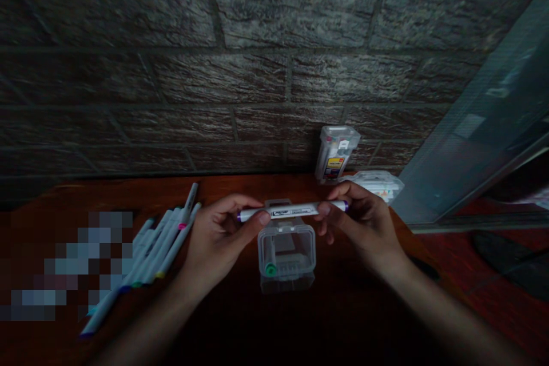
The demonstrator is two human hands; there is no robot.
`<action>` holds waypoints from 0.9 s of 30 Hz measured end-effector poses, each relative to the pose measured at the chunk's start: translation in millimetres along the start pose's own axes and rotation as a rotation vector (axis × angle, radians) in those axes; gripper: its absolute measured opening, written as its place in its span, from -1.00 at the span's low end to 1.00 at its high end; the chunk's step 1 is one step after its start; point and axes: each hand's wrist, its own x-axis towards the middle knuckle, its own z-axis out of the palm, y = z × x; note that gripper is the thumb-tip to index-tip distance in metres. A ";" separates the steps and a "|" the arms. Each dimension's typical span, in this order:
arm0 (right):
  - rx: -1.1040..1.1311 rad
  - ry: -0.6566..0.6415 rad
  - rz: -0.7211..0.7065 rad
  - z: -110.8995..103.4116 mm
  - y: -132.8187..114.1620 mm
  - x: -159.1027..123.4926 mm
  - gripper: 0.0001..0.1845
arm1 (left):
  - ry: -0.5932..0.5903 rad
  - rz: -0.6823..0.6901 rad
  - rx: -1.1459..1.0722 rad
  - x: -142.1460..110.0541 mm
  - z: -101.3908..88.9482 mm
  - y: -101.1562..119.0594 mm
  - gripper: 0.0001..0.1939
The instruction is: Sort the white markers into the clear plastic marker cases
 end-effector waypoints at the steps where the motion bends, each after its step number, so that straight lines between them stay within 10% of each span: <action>1: 0.007 -0.002 0.009 0.0 0.3 -0.5 -0.72 | -0.004 -0.007 -0.007 -0.6 -0.1 -1.2 -0.91; 27: 0.049 0.031 0.060 -1.4 0.5 1.1 -0.82 | -0.053 -0.103 -0.241 0.0 -5.2 -16.8 -0.86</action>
